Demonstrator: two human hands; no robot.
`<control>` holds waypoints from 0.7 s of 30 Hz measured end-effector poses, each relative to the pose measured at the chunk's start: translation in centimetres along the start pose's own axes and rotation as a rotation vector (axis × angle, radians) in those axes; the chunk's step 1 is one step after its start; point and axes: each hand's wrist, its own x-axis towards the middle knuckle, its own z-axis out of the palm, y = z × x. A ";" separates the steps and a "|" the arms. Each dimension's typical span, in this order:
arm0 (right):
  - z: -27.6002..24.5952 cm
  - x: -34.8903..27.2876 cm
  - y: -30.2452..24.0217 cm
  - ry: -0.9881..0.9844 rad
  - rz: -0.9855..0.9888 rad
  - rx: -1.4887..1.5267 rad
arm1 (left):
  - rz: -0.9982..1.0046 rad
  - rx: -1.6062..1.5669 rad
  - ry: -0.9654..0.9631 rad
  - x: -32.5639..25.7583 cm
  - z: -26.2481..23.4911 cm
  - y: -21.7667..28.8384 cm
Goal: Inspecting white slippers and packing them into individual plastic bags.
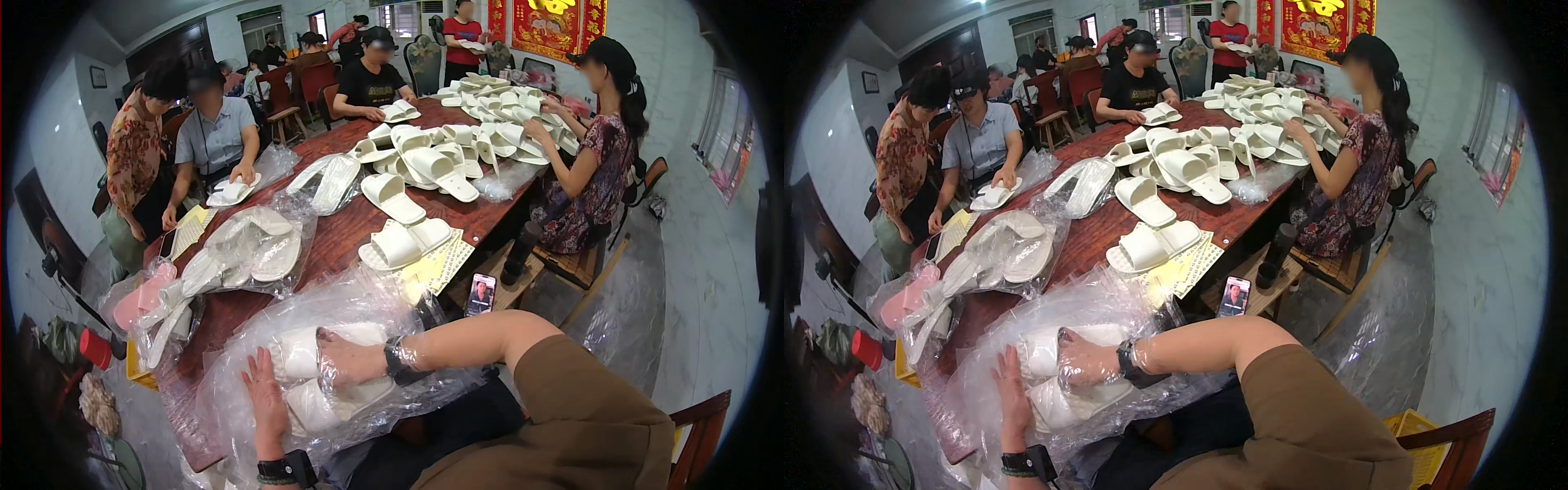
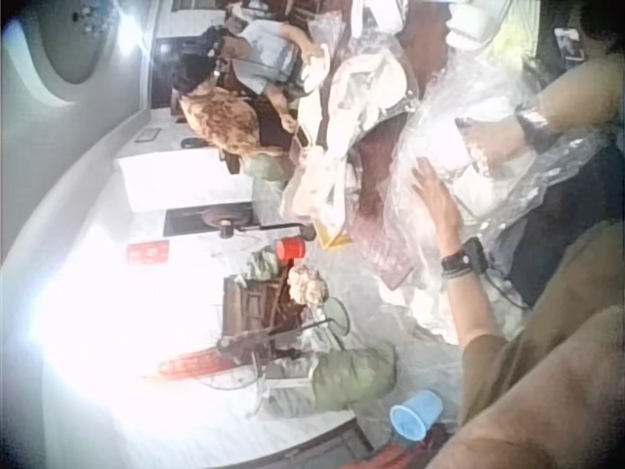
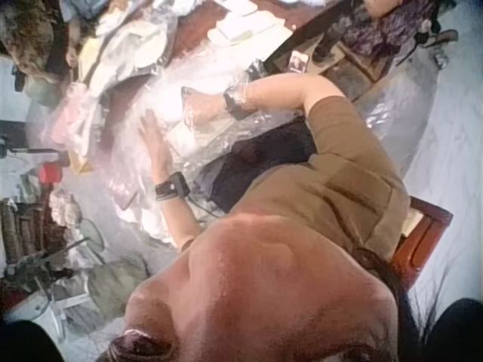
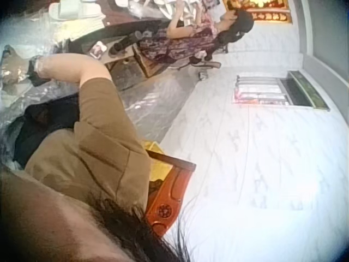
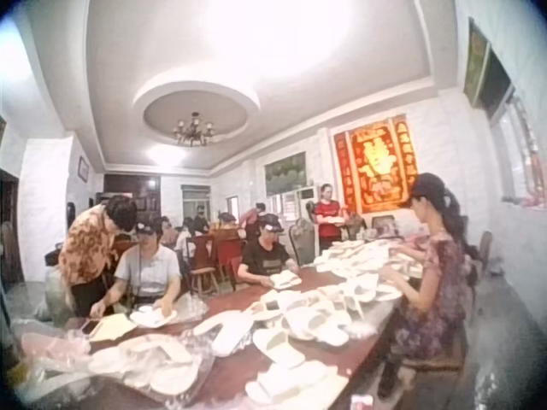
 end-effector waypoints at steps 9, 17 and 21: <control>-6.9 -10.9 -0.8 -0.328 0.258 -0.103 | -0.087 0.365 -0.056 -0.2 0.3 1.7; -19.9 -24.2 1.3 -0.075 0.533 -0.162 | -0.059 0.411 -0.015 0.0 0.4 2.3; -25.9 -26.9 3.2 0.136 0.804 -0.386 | -0.030 0.418 0.005 0.4 0.6 2.4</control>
